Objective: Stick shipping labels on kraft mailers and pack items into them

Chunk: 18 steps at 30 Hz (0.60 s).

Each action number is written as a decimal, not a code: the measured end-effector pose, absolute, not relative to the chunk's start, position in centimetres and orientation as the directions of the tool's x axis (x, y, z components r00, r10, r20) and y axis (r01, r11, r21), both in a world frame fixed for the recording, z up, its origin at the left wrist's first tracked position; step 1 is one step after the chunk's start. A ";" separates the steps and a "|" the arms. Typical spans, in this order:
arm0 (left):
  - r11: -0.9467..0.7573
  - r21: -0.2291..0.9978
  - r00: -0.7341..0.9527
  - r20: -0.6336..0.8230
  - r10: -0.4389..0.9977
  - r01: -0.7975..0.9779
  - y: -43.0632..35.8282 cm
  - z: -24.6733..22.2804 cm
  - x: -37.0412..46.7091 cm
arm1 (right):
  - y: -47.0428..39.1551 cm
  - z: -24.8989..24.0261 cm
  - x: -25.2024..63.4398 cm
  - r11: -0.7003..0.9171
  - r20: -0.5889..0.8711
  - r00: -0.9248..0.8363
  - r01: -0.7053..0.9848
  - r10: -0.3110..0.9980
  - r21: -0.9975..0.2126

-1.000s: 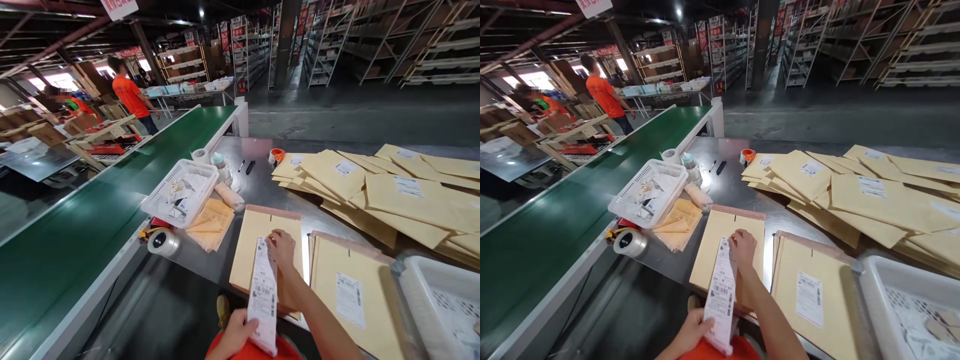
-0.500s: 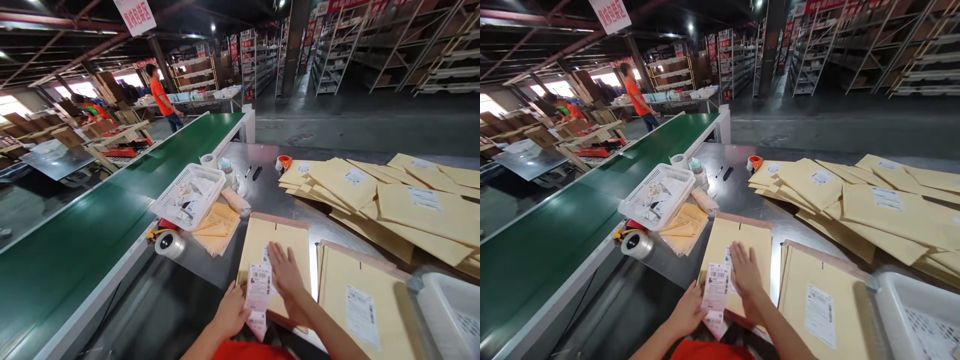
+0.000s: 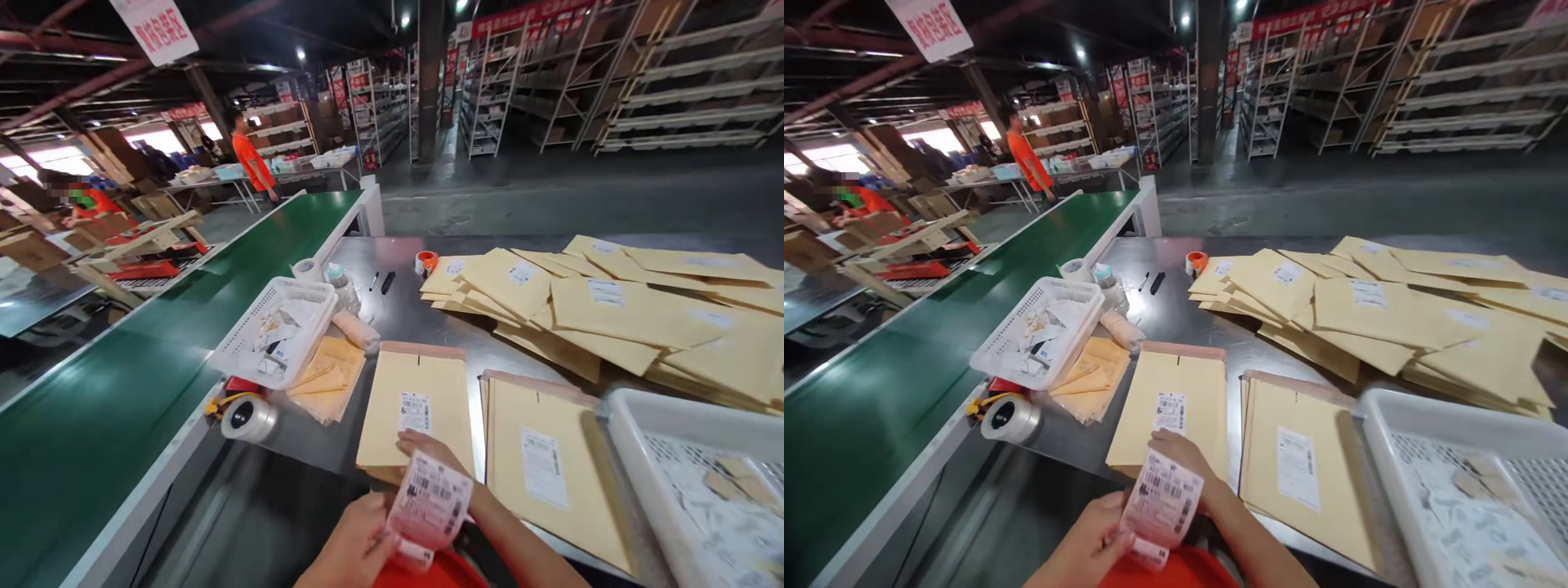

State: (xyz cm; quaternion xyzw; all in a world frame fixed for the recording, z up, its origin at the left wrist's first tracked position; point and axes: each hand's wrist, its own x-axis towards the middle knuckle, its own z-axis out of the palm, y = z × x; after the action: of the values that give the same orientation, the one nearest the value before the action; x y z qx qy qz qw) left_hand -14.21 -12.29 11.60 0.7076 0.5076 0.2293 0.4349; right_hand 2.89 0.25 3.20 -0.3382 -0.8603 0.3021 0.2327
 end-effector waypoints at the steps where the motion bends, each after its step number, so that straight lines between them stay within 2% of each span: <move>1: -0.110 0.829 0.399 -0.143 0.906 0.548 -12.2 11.0 -14.0 | 0.8 4.0 3.4 0.583 0.197 -0.664 0.430 0.722 -0.689; 3: -0.106 0.735 0.395 -0.232 0.889 0.669 -11.5 8.9 -13.9 | 1.5 5.9 5.4 0.548 0.201 -0.629 0.424 0.751 -0.721; 4: -0.099 0.682 0.378 -0.274 0.884 0.725 -11.1 7.8 -13.8 | 1.6 7.0 6.8 0.526 0.239 -0.557 0.439 0.795 -0.729; 6: -0.063 0.621 0.337 -0.334 0.880 0.781 -10.3 5.7 -14.0 | 1.5 9.2 10.7 0.516 0.413 -0.310 0.488 0.856 -0.704; 7: -0.047 0.617 0.323 -0.344 0.882 0.786 -10.0 4.9 -14.1 | 1.3 9.9 12.9 0.540 0.544 -0.166 0.528 0.823 -0.655; 8: -0.037 0.625 0.315 -0.340 0.886 0.779 -9.8 4.4 -14.3 | 1.0 10.2 15.1 0.577 0.651 -0.100 0.577 0.752 -0.578; 10: -0.028 0.659 0.313 -0.319 0.895 0.751 -9.7 3.9 -14.6 | 0.2 9.0 19.4 0.616 0.754 -0.152 0.687 0.639 -0.384; 12: -0.023 0.695 0.302 -0.283 0.910 0.719 -9.7 4.2 -14.7 | -1.0 5.0 23.1 0.595 0.698 -0.302 0.773 0.649 -0.219; 14: -0.021 0.739 0.284 -0.233 0.930 0.673 -9.8 5.0 -14.5 | -2.4 -0.6 25.8 0.562 0.553 -0.405 0.815 0.728 -0.144; 16: -0.032 0.793 0.290 -0.184 0.939 0.608 -9.8 6.0 -14.0 | -3.8 -5.7 27.2 0.563 0.336 -0.489 0.808 0.805 -0.174; 18: -0.033 0.845 0.317 -0.165 0.934 0.534 -9.7 7.1 -13.2 | -4.7 -8.3 26.8 0.496 0.277 -0.431 0.836 0.859 -0.234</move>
State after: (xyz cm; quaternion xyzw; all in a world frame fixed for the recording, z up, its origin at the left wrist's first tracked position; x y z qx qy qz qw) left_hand -13.22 -9.68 7.05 0.6818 0.5384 0.2267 0.4403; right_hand 26.78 -4.69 -8.33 -0.5013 -0.8454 0.0305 0.1818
